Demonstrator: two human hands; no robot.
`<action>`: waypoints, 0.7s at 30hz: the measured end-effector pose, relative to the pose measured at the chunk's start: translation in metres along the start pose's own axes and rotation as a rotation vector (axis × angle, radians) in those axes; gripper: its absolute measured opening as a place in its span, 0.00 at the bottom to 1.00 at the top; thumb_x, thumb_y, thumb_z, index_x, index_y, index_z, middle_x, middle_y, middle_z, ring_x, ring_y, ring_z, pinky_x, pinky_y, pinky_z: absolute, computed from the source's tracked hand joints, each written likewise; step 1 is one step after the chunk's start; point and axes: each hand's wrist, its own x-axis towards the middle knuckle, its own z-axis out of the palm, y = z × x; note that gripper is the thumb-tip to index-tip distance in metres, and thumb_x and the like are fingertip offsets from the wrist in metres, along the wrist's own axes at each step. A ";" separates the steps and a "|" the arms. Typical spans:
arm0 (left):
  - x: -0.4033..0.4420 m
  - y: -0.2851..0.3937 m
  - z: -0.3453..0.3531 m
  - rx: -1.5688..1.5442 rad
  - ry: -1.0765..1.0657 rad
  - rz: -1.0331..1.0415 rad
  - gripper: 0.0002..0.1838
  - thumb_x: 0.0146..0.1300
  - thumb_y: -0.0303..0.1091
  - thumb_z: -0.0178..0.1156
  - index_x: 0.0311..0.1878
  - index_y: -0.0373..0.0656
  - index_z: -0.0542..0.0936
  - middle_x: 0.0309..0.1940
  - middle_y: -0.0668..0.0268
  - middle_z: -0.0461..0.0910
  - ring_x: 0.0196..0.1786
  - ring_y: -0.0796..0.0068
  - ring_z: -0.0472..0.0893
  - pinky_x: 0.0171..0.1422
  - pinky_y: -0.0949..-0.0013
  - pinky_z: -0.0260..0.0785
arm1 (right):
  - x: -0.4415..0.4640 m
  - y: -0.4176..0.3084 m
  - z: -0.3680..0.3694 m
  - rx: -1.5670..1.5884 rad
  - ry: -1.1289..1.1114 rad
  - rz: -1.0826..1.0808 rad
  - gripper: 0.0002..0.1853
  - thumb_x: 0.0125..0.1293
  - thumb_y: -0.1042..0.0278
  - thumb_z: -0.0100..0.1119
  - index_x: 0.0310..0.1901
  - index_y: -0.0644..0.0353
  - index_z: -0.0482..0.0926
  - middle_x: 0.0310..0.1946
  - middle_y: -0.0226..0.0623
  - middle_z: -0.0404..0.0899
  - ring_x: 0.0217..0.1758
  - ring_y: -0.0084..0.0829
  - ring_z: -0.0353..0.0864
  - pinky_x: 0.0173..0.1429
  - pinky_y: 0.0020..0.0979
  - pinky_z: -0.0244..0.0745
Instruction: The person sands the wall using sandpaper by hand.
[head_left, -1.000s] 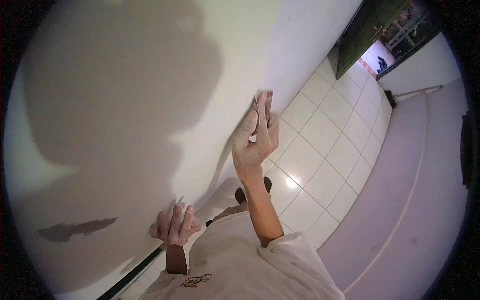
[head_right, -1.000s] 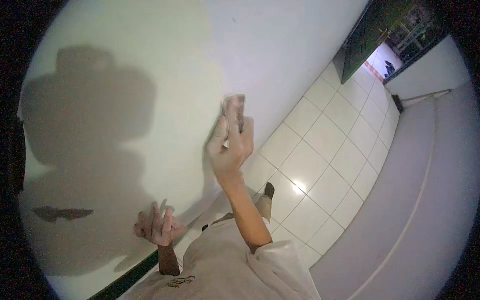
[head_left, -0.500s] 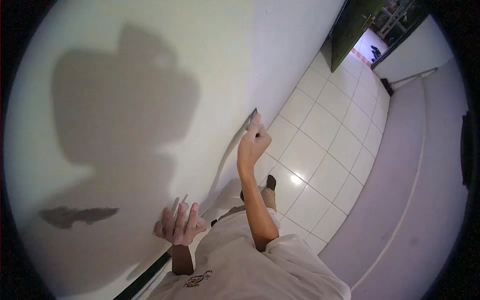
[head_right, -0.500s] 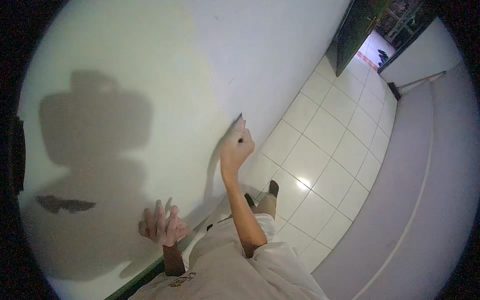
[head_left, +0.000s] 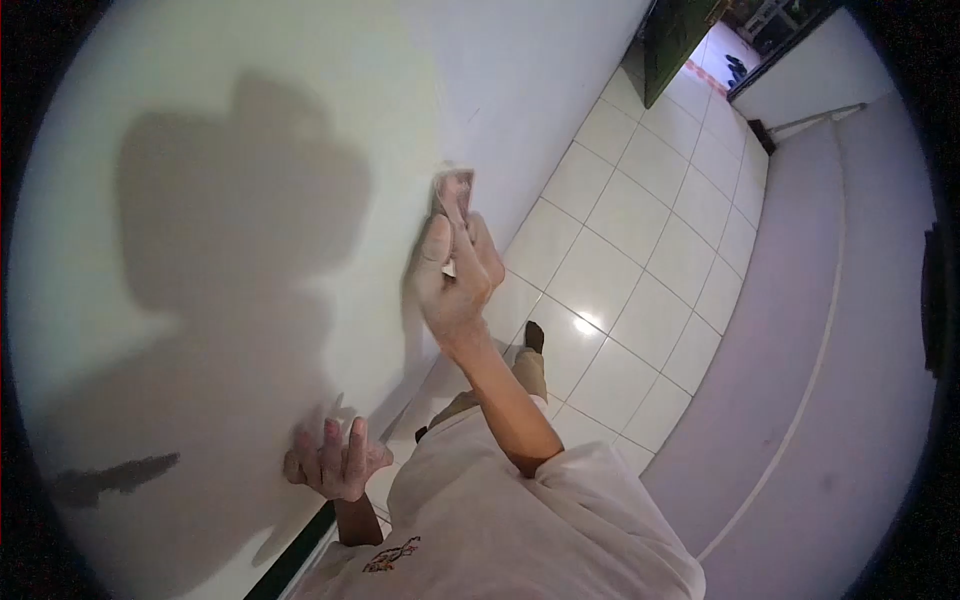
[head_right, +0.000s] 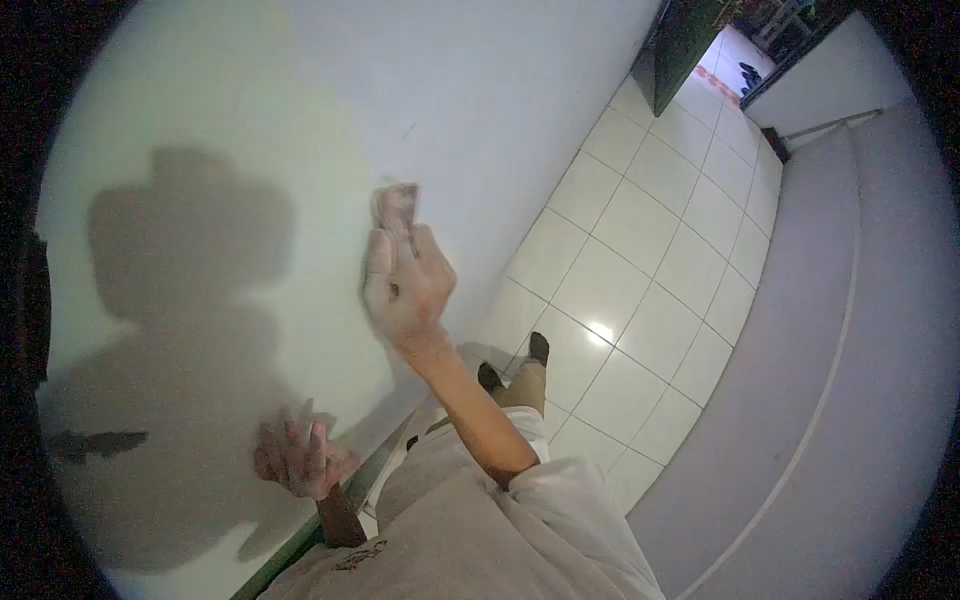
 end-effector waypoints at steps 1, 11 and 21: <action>-0.002 0.000 0.000 -0.013 0.031 0.012 0.19 0.59 0.38 0.49 0.47 0.58 0.87 0.53 0.67 0.85 0.58 0.53 0.80 0.61 0.56 0.59 | -0.020 0.023 0.001 -0.014 -0.020 0.096 0.21 0.67 0.75 0.56 0.62 0.65 0.77 0.21 0.38 0.67 0.20 0.28 0.66 0.24 0.33 0.61; 0.001 0.002 -0.004 0.031 -0.034 0.008 0.18 0.57 0.36 0.49 0.43 0.59 0.87 0.50 0.68 0.86 0.59 0.54 0.79 0.59 0.56 0.59 | -0.130 0.167 0.034 -0.040 0.097 1.061 0.31 0.75 0.58 0.48 0.14 0.70 0.65 0.09 0.35 0.60 0.16 0.28 0.56 0.25 0.39 0.54; 0.008 0.003 -0.003 -0.043 0.011 -0.002 0.16 0.64 0.38 0.50 0.45 0.59 0.87 0.49 0.66 0.86 0.58 0.52 0.80 0.62 0.54 0.60 | 0.037 -0.051 0.012 0.230 0.189 0.310 0.27 0.76 0.61 0.52 0.17 0.66 0.66 0.13 0.25 0.57 0.18 0.19 0.52 0.22 0.31 0.45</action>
